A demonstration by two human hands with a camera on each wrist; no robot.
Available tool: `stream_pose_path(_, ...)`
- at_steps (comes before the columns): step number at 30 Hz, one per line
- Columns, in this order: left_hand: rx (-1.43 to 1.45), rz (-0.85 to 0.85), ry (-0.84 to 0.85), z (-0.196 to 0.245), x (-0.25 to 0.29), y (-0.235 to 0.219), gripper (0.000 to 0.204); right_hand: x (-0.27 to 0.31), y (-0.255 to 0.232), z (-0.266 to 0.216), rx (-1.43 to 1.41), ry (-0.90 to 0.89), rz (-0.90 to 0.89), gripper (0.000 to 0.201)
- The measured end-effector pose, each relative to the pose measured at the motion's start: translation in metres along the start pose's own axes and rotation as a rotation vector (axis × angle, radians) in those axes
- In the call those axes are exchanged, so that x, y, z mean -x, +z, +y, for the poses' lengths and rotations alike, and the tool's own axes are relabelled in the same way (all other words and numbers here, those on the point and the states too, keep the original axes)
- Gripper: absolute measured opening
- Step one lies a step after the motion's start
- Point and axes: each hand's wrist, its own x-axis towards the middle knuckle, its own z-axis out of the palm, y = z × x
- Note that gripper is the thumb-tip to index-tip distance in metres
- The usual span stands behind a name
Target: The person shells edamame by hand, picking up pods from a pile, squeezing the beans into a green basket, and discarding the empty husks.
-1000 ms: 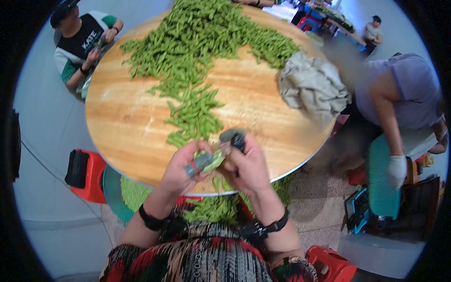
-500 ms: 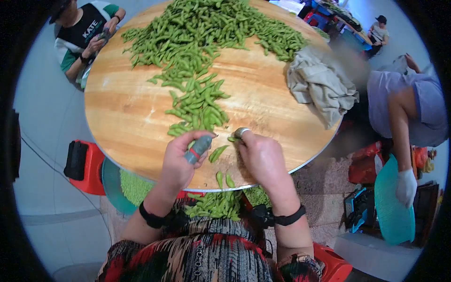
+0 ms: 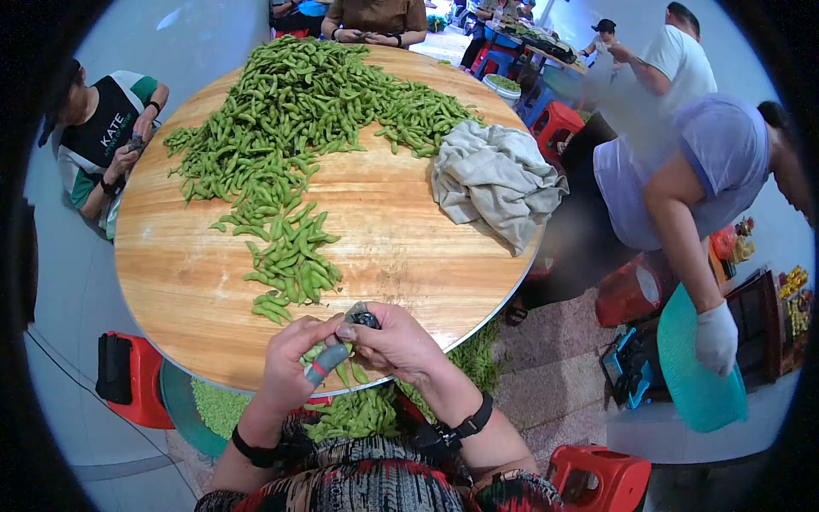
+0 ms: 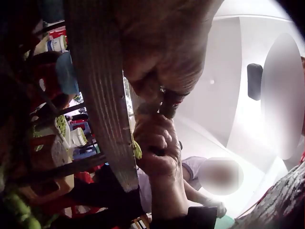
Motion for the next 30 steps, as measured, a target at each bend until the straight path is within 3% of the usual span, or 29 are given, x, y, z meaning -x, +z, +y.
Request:
stream_pose_path(6, 0.021, -0.038, 0.042, -0.002, 0.001, 0.0, 0.04, 0.0, 0.0, 0.007, -0.109, 0.054, -0.042, 0.019)
stream_pose_path(8, 0.025, 0.02, -0.05, -0.005, 0.003, -0.001, 0.028, 0.0, 0.004, 0.009, -0.1, 0.043, -0.049, 0.021)
stream_pose_path(10, 0.074, 0.09, -0.04, -0.017, 0.004, -0.001, 0.021, 0.002, 0.01, 0.01, 0.287, -0.066, 0.091, 0.026)
stream_pose_path(12, 0.188, 0.179, -0.038, -0.026, 0.004, -0.003, 0.006, -0.002, 0.016, 0.014, 0.306, -0.157, 0.101, 0.028)
stream_pose_path(14, 0.254, 0.205, -0.055, -0.036, 0.006, 0.0, 0.005, -0.003, 0.017, 0.016, 0.326, -0.249, 0.118, 0.031)
stream_pose_path(16, 0.322, 0.225, -0.074, -0.037, 0.007, 0.001, 0.005, -0.003, 0.014, 0.022, 0.251, -0.196, -0.1, 0.033)
stream_pose_path(22, 0.352, 0.298, -0.161, -0.031, 0.009, -0.001, 0.005, -0.001, 0.016, 0.019, 0.097, -0.056, -0.225, 0.033)
stream_pose_path(25, 0.33, 0.275, -0.194, -0.032, 0.009, -0.003, 0.004, -0.001, 0.015, 0.019, 0.025, 0.001, -0.234, 0.03)
stream_pose_path(28, 0.256, 0.271, -0.133, -0.033, 0.008, -0.002, 0.003, -0.002, 0.018, 0.023, 0.032, -0.006, -0.144, 0.025)
stream_pose_path(30, 0.05, 0.269, -0.043, -0.03, 0.006, -0.001, 0.005, -0.002, 0.016, 0.026, 0.113, -0.05, -0.116, 0.023)
